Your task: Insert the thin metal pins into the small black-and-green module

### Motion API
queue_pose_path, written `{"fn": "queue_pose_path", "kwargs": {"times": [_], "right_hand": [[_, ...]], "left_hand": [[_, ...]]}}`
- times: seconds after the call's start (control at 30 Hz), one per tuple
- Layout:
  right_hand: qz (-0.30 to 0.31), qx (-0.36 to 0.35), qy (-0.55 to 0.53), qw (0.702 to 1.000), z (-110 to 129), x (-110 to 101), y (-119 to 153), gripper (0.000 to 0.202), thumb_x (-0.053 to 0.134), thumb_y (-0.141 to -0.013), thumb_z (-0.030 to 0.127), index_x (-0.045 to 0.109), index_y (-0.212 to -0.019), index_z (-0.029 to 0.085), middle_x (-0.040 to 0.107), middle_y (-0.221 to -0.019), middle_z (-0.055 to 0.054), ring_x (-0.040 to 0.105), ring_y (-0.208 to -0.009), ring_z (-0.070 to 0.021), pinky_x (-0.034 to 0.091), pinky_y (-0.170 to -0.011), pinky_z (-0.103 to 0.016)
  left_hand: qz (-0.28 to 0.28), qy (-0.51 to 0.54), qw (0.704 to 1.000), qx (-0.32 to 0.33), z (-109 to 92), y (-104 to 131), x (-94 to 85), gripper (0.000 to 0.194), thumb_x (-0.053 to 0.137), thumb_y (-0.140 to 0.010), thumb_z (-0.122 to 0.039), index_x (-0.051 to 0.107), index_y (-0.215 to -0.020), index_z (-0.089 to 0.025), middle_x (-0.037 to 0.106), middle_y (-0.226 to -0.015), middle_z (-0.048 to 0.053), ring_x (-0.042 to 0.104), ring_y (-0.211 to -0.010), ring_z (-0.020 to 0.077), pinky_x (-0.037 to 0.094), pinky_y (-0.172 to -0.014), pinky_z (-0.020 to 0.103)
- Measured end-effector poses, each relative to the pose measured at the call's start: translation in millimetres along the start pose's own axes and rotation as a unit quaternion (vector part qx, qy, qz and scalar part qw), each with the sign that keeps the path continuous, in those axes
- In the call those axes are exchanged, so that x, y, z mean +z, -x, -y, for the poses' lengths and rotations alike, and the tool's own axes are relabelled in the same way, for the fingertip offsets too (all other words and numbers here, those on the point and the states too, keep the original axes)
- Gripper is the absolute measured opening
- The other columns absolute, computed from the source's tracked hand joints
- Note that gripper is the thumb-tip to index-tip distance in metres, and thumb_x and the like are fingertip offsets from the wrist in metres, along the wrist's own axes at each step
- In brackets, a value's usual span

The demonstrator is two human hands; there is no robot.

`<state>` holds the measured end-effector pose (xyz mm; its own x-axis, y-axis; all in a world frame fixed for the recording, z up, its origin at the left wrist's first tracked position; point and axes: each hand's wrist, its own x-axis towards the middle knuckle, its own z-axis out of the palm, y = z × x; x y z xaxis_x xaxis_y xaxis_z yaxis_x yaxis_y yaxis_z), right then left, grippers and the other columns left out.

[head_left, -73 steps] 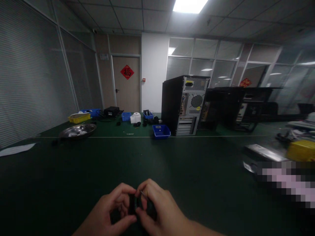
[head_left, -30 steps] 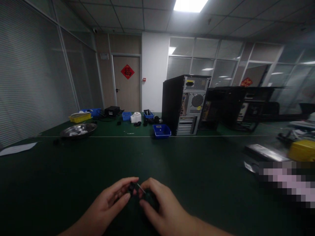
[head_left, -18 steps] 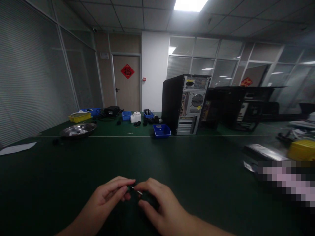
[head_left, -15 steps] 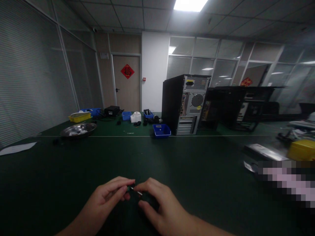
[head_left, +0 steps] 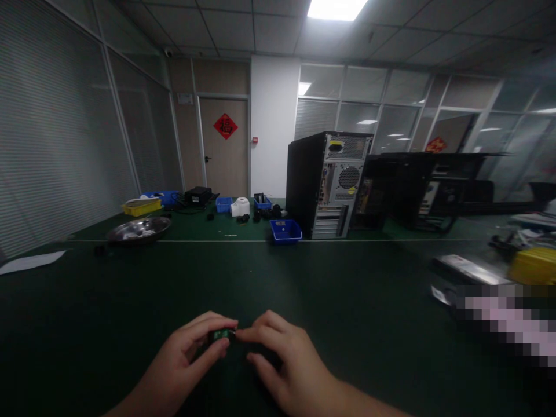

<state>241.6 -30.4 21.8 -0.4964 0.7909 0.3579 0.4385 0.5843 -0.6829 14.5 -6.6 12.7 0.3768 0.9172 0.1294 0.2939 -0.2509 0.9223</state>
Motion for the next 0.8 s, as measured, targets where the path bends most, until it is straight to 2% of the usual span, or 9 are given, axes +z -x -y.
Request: {"fn": "queue_pose_path", "kwargs": {"times": [0.17, 0.23, 0.33, 0.57, 0.8], "right_hand": [[0.001, -0.001, 0.078, 0.997, -0.8, 0.1, -0.3, 0.044, 0.059, -0.088, 0.014, 0.063, -0.125, 0.037, 0.063, -0.112, -0.003, 0.060, -0.093, -0.0223, 0.048, -0.081, -0.036], [0.001, 0.000, 0.084, 0.996, -0.7, 0.2, 0.1, 0.045, 0.059, -0.088, 0.014, 0.062, -0.126, 0.038, 0.062, -0.111, -0.003, 0.059, -0.092, -0.0224, 0.047, -0.080, -0.037], [-0.003, -0.001, 0.063, 0.998, -1.1, 0.4, 1.0, 0.045, 0.059, -0.087, 0.013, 0.063, -0.125, 0.038, 0.062, -0.109, -0.003, 0.059, -0.091, -0.0218, 0.047, -0.080, -0.036], [-0.015, -0.019, -0.028, 0.999, -4.4, 0.0, -0.2, 0.041, 0.061, -0.088, 0.012, 0.066, -0.122, 0.033, 0.063, -0.106, -0.004, 0.061, -0.094, -0.0203, 0.047, -0.082, -0.033], [-0.025, -0.037, -0.058, 0.997, -2.6, 1.2, -0.9, 0.036, 0.061, -0.088, 0.012, 0.067, -0.121, 0.027, 0.063, -0.104, -0.006, 0.061, -0.095, -0.0196, 0.048, -0.084, -0.032]], "left_hand": [[0.011, -0.039, 0.999, 0.014, -2.8, 1.4, -0.4, 0.025, 0.061, -0.090, -0.028, 0.073, -0.112, -0.028, 0.069, -0.101, 0.004, 0.067, -0.097, 0.0254, 0.055, -0.081, 0.032], [0.013, -0.057, 0.998, 0.014, -4.0, 2.2, -1.0, 0.025, 0.060, -0.091, -0.029, 0.073, -0.113, -0.027, 0.069, -0.097, 0.004, 0.068, -0.088, 0.0234, 0.055, -0.077, 0.031], [0.013, -0.077, 0.997, 0.014, -6.4, 2.1, -2.1, 0.026, 0.058, -0.092, -0.031, 0.073, -0.112, -0.027, 0.068, -0.089, 0.002, 0.067, -0.076, 0.0203, 0.053, -0.072, 0.029], [0.032, -0.066, 0.997, 0.025, -7.3, -0.7, -3.9, 0.025, 0.057, -0.093, -0.029, 0.074, -0.112, -0.028, 0.069, -0.091, 0.002, 0.067, -0.081, 0.0209, 0.051, -0.073, 0.028], [0.018, -0.036, 0.999, 0.033, -1.6, 1.5, -2.5, 0.025, 0.059, -0.092, -0.031, 0.075, -0.111, -0.028, 0.069, -0.088, 0.002, 0.068, -0.076, 0.0197, 0.052, -0.074, 0.028]]}}
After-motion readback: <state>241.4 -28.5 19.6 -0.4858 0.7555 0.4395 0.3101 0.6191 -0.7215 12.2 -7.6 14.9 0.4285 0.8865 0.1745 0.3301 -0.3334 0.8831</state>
